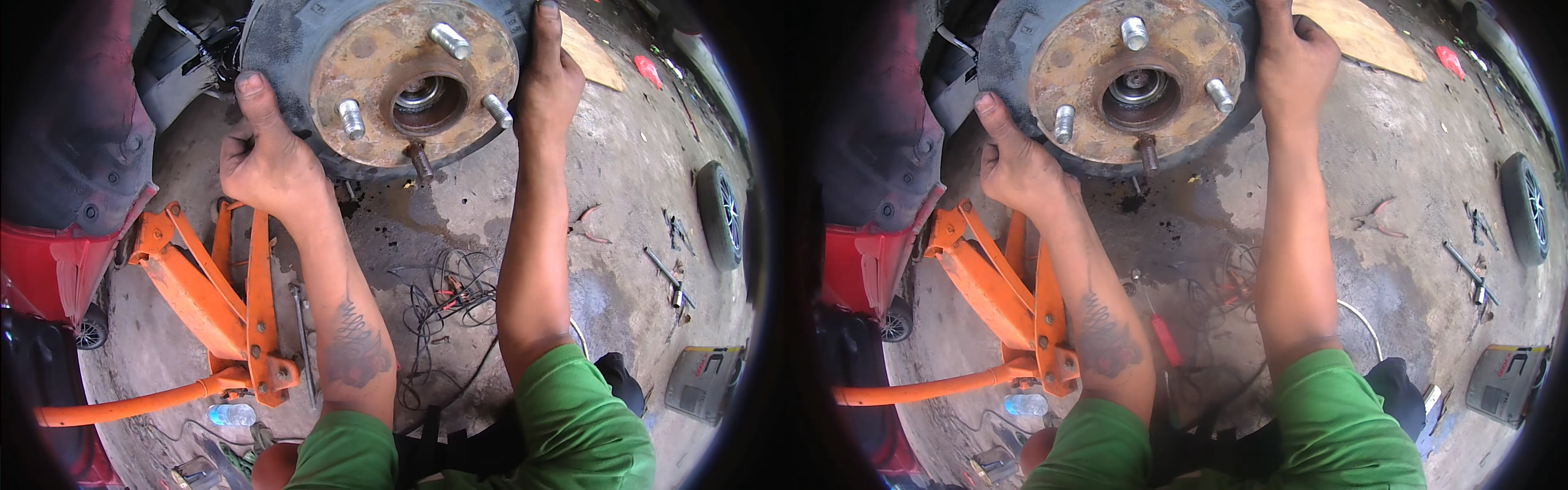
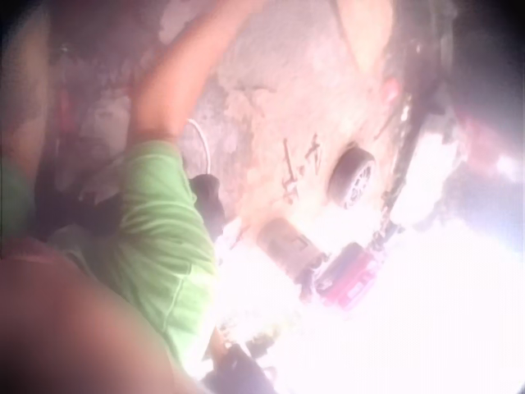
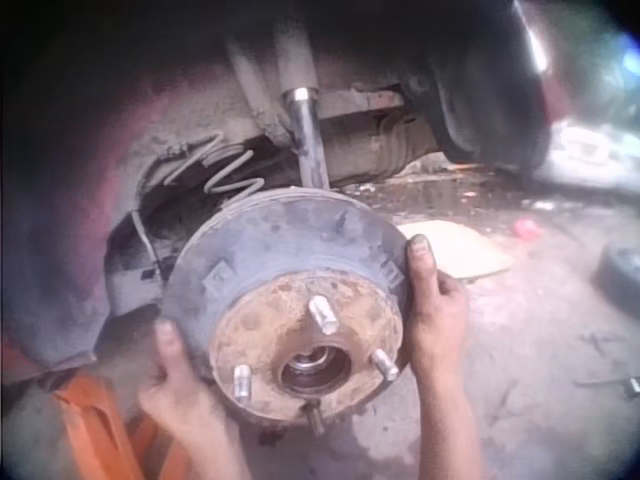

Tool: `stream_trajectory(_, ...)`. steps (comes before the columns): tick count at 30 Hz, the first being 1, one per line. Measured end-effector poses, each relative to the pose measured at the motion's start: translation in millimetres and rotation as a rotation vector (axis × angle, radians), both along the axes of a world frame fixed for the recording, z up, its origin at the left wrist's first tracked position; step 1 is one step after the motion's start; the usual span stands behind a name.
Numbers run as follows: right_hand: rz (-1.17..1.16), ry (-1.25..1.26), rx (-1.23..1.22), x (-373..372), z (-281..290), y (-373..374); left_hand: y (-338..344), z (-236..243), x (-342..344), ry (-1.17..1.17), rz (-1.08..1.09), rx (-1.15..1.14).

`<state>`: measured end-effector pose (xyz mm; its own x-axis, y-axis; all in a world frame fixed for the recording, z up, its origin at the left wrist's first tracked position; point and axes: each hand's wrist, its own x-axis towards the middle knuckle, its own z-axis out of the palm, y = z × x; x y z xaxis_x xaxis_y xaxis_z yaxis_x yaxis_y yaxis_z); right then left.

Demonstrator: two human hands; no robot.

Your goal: The person removes the brake drum from a car's wheel hub, uses a hammer to loosen it, and then reattaches it. They also use a wrench to tighten bolts on the brake assembly.

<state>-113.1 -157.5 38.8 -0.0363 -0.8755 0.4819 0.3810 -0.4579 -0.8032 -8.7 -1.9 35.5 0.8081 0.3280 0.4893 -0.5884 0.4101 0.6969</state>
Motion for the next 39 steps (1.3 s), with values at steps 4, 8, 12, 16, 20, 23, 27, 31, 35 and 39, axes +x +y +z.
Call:
stream_trajectory(4,0.104,-0.019,0.135,-3,-8,-16,5,-7,0,0.002,-0.043,0.021)
stream_trajectory(8,0.125,0.013,-0.019,1,-41,-12,-6,-30,-6,-0.056,0.017,0.012)
stream_trajectory(12,-0.101,0.127,0.082,15,-69,14,-11,-50,-19,0.001,-0.01,0.095)
stream_trajectory(16,0.005,0.117,-0.009,12,-73,16,-6,-54,-17,-0.013,0.065,0.311)
stream_trajectory(20,-0.026,0.222,0.011,11,-76,7,-6,-56,-7,-0.025,0.15,0.392)
stream_trajectory(23,-0.017,0.063,0.019,21,-82,6,-12,-59,-4,-0.104,0.144,0.32)
stream_trajectory(27,0.107,-0.141,-0.132,24,-85,6,-12,-60,-5,-0.178,0.148,0.241)
stream_trajectory(31,0.043,0.005,-0.022,21,-81,5,-11,-63,-5,-0.115,0.076,0.267)
stream_trajectory(35,0.171,-0.229,-0.167,25,-80,7,-19,-66,-3,-0.169,0.035,0.092)
stream_trajectory(39,0.065,-0.146,-0.048,25,-82,6,-14,-67,-8,-0.131,0.024,0.15)
